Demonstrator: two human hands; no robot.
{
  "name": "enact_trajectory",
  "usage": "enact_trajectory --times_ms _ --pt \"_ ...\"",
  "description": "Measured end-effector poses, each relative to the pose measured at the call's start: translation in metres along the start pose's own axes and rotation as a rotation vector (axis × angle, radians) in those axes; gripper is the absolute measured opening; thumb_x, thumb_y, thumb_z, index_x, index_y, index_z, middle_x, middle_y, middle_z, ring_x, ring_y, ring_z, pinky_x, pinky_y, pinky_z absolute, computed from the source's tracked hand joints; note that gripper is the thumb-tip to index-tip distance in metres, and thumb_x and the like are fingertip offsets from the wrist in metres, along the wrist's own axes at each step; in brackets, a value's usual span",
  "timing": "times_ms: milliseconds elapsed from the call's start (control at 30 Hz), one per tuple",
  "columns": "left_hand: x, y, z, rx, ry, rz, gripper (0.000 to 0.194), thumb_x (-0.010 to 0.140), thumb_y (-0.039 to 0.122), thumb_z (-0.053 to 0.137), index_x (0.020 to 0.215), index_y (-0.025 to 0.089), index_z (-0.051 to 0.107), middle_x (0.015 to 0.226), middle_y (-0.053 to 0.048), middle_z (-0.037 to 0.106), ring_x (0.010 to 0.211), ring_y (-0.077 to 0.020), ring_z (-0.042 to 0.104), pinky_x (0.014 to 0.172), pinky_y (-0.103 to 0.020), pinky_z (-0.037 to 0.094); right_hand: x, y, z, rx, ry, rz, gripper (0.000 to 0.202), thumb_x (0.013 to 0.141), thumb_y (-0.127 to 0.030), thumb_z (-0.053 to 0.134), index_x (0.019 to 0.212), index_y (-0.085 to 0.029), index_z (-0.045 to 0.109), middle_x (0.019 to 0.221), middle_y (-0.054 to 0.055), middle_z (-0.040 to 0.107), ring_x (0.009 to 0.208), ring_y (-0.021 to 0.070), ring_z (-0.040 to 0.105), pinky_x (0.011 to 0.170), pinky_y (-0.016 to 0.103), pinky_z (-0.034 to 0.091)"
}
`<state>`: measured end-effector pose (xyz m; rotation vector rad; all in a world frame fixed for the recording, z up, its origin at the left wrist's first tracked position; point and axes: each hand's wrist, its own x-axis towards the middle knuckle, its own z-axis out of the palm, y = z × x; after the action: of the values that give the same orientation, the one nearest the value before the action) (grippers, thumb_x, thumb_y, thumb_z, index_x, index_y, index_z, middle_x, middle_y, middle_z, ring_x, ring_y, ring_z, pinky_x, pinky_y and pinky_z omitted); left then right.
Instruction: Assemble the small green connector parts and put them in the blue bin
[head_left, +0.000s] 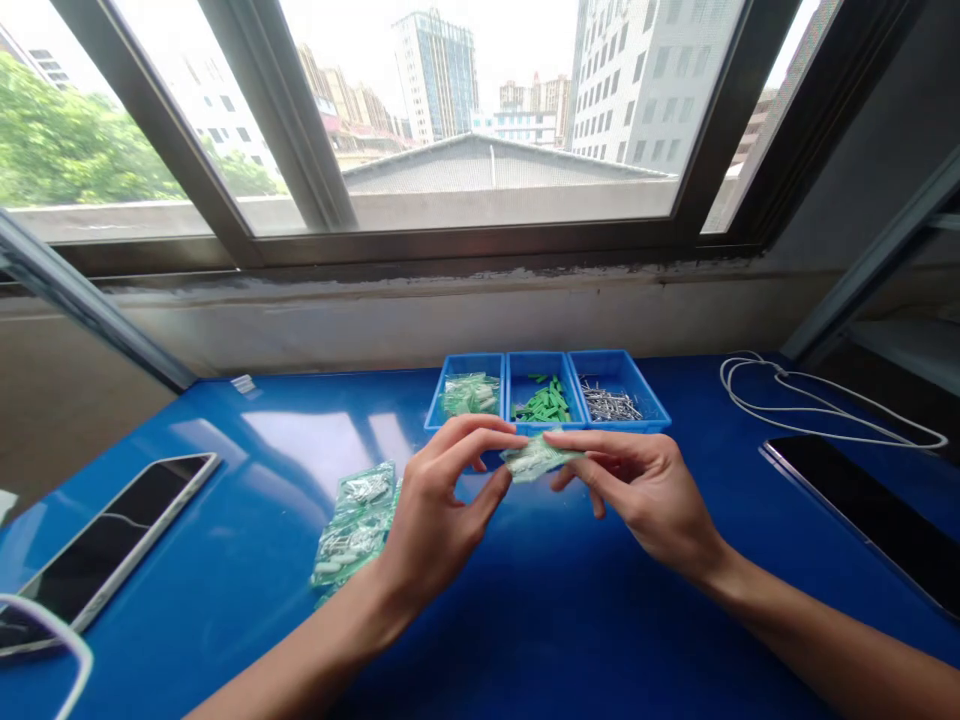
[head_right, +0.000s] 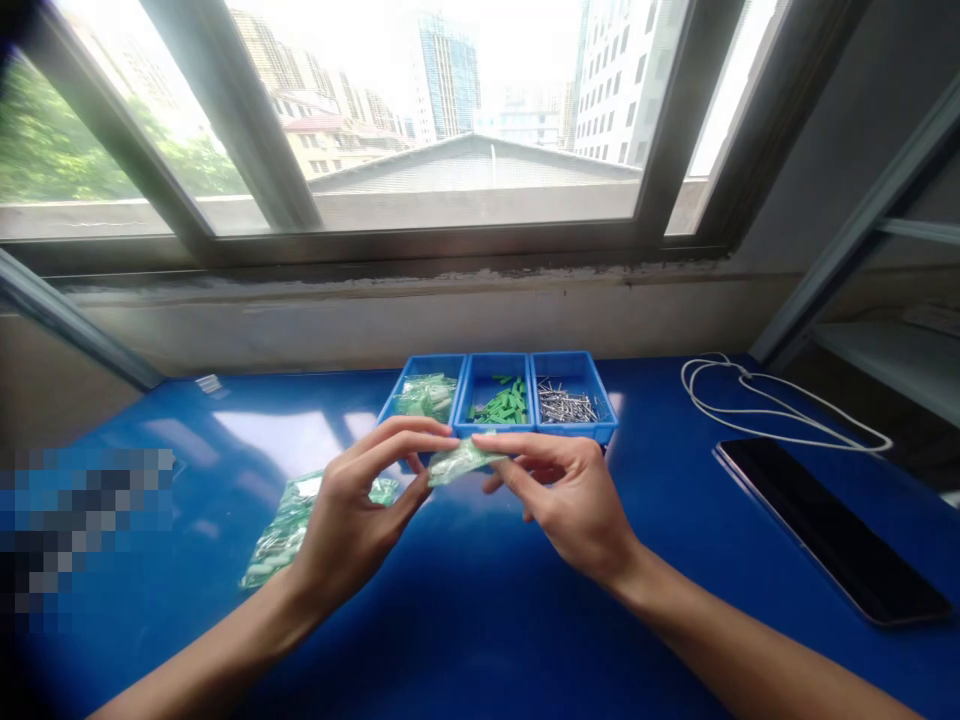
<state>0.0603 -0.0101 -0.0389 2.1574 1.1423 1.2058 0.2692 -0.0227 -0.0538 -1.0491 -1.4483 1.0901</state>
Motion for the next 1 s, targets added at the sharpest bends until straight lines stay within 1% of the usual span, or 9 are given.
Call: enact_trajectory --times_ms 67,167,367,433,500,600,700,900,1000 --pt "0.000 0.001 0.001 -0.018 -0.096 -0.061 0.027 0.098 0.032 0.055 0.082 0.018 0.071 0.085 -0.006 0.070 0.076 -0.0188 0.063 0.068 -0.029 0.052 0.000 0.001 0.000 -0.011 -0.052 0.059 0.042 0.095 -0.051 0.066 0.077 -0.016 0.080 0.059 0.005 0.071 0.042 0.0123 0.060 0.039 0.021 0.042" --pt "0.001 0.003 0.001 -0.067 -0.219 -0.177 0.038 0.099 0.040 0.052 0.071 0.018 0.063 0.071 -0.003 0.063 0.065 -0.0161 0.056 0.061 -0.026 0.046 0.001 0.003 -0.001 -0.056 -0.087 0.103 0.063 0.098 -0.059 0.057 0.052 -0.016 0.061 0.044 0.001 0.058 0.034 0.0074 0.048 0.039 0.021 0.035" --pt "0.032 -0.011 -0.019 -0.095 -0.065 -0.329 0.045 0.093 0.053 0.057 0.066 0.017 0.060 0.063 0.000 0.059 0.059 -0.0150 0.053 0.055 -0.025 0.042 0.002 -0.001 -0.001 -0.019 -0.091 0.102 0.050 0.098 -0.058 0.056 0.082 -0.015 0.074 0.047 -0.004 0.053 0.037 0.0082 0.044 0.041 0.021 0.034" --pt "0.053 -0.025 -0.028 -0.014 -0.011 -0.338 0.046 0.093 0.057 0.055 0.078 0.016 0.069 0.077 -0.005 0.071 0.073 -0.0204 0.064 0.068 -0.029 0.050 0.002 -0.003 -0.001 -0.013 -0.122 0.083 0.050 0.098 -0.056 0.055 0.079 -0.014 0.074 0.046 -0.005 0.047 0.038 0.0078 0.039 0.042 0.022 0.033" --pt "0.071 -0.040 -0.035 0.103 -0.010 -0.359 0.055 0.094 0.062 0.048 0.105 0.015 0.075 0.105 -0.011 0.076 0.099 -0.0274 0.069 0.090 -0.037 0.054 0.002 -0.003 -0.001 0.000 -0.153 0.081 0.049 0.098 -0.054 0.056 0.077 -0.014 0.074 0.046 -0.006 0.041 0.040 0.0075 0.034 0.042 0.022 0.028" --pt "0.078 -0.053 -0.041 0.201 0.056 -0.391 0.066 0.092 0.059 0.050 0.132 0.009 0.065 0.136 -0.020 0.064 0.128 -0.0370 0.057 0.109 -0.052 0.044 0.002 -0.003 -0.002 0.007 -0.185 0.083 0.048 0.098 -0.053 0.057 0.076 -0.014 0.074 0.048 -0.006 0.038 0.043 0.0077 0.030 0.042 0.023 0.023" --pt "0.059 -0.048 -0.051 0.254 0.046 -0.304 0.059 0.096 0.054 0.045 0.139 0.016 0.061 0.140 -0.015 0.062 0.131 -0.0341 0.053 0.109 -0.050 0.044 0.002 -0.002 -0.003 -0.010 -0.204 0.070 0.046 0.099 -0.050 0.057 0.076 -0.014 0.075 0.050 -0.006 0.037 0.045 0.0077 0.028 0.043 0.024 0.022" --pt "-0.006 -0.034 -0.088 0.469 -0.056 -0.201 0.041 0.100 0.053 0.048 0.109 0.024 0.075 0.112 -0.007 0.075 0.107 -0.0310 0.065 0.091 -0.042 0.053 -0.001 -0.005 -0.003 -0.051 -0.240 0.033 0.043 0.100 -0.043 0.057 0.077 -0.013 0.076 0.051 -0.006 0.037 0.046 0.0069 0.027 0.043 0.023 0.020" --pt "-0.032 -0.043 -0.096 0.555 -0.226 -0.128 0.038 0.101 0.050 0.051 0.122 0.025 0.072 0.121 -0.007 0.074 0.118 -0.0317 0.061 0.100 -0.044 0.050 -0.002 -0.007 -0.002 -0.080 -0.277 0.015 0.042 0.100 -0.042 0.057 0.077 -0.013 0.076 0.052 -0.005 0.039 0.046 0.0067 0.029 0.043 0.022 0.021"
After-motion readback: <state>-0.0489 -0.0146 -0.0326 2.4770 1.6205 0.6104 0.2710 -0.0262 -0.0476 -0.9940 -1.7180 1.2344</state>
